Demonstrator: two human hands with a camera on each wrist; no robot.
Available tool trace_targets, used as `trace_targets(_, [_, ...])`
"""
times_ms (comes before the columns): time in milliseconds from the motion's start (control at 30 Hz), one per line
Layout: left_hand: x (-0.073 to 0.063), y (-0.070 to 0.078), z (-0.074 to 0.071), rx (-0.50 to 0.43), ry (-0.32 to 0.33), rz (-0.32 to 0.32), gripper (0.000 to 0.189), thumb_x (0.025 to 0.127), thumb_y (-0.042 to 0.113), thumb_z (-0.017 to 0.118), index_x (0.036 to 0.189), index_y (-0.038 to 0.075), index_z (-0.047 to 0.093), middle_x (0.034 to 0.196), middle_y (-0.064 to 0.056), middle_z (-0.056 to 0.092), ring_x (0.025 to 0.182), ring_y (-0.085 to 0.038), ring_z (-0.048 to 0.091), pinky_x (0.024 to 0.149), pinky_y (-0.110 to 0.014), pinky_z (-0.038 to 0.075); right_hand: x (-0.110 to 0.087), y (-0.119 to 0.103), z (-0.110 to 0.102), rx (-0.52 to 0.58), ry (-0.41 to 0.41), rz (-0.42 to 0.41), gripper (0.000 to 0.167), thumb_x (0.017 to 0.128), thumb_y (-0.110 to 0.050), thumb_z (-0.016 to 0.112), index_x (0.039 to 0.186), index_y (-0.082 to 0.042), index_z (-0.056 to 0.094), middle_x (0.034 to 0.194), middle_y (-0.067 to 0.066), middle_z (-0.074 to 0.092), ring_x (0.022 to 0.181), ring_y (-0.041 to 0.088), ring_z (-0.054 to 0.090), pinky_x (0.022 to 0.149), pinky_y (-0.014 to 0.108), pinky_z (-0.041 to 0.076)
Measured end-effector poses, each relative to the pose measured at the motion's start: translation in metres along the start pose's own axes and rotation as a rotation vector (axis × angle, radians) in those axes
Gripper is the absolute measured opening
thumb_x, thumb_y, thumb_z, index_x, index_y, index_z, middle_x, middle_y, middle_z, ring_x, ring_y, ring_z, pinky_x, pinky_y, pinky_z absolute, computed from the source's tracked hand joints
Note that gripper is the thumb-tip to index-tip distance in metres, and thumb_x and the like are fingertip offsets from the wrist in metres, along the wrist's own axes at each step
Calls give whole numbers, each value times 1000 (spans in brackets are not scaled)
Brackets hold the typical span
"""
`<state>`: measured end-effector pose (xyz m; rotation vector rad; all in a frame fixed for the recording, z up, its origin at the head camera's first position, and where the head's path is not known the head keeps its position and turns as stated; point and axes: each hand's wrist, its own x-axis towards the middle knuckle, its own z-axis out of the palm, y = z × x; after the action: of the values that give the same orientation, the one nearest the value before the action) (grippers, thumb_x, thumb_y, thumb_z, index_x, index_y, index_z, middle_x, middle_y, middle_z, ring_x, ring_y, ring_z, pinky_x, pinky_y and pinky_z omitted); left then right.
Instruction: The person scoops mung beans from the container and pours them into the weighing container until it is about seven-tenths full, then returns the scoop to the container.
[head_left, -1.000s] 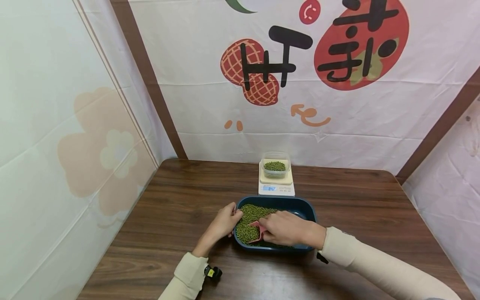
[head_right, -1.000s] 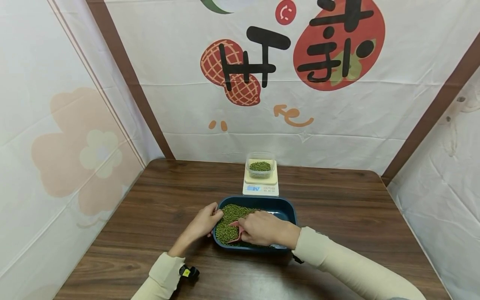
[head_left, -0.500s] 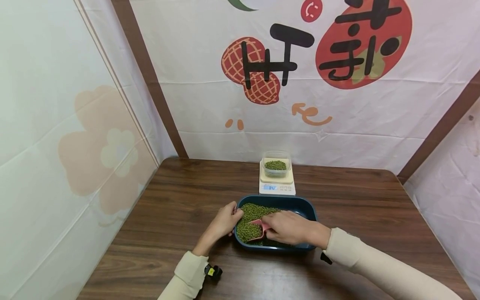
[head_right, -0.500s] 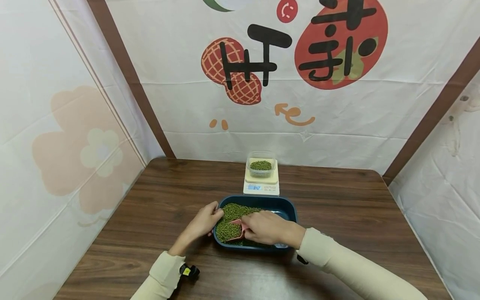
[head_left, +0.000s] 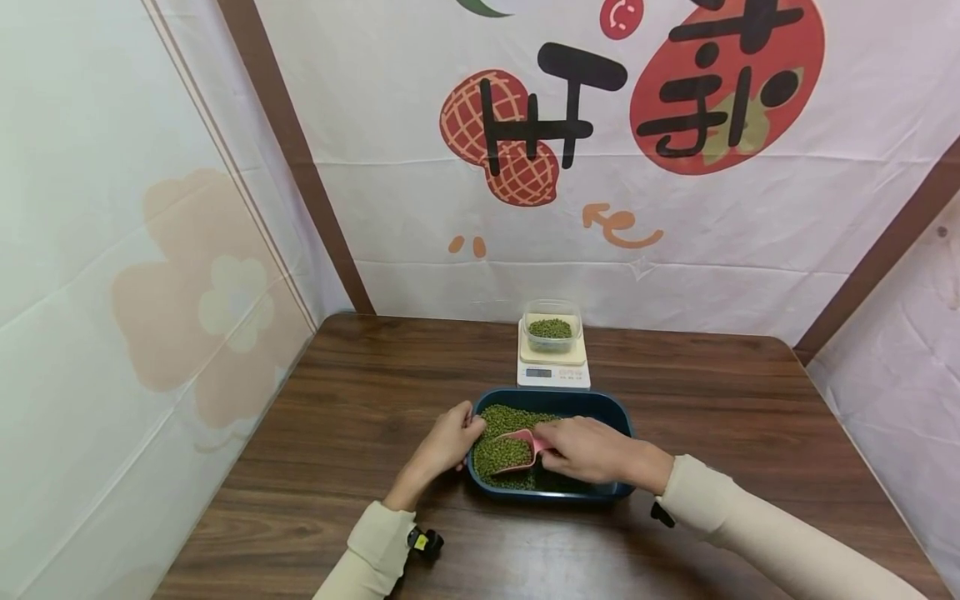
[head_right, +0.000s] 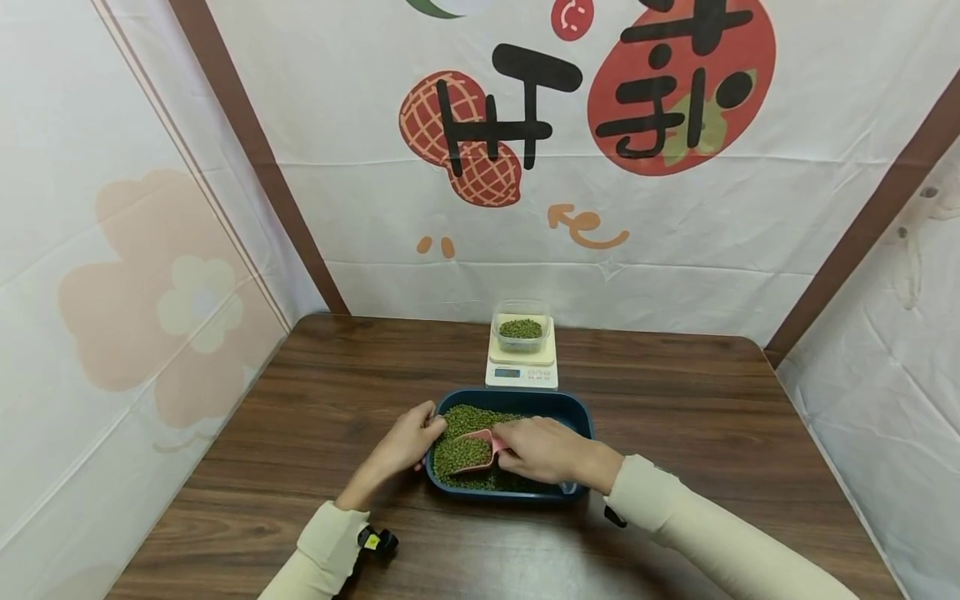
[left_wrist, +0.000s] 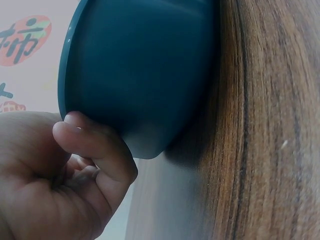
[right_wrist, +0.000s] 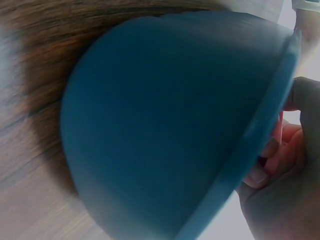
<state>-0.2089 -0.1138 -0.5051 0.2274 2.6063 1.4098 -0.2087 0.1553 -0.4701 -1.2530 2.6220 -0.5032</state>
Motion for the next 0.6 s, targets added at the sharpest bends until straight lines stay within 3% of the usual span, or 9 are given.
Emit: trace_targets(600, [-1, 0, -1, 7, -5, -2, 25, 108, 16, 49, 84, 10, 42, 65, -3, 47, 44, -15, 48, 42, -27, 45, -10, 9, -9, -3, 79, 2, 7, 108, -20, 58, 101, -19, 57, 80, -10, 48, 59, 0, 34, 56, 20, 28])
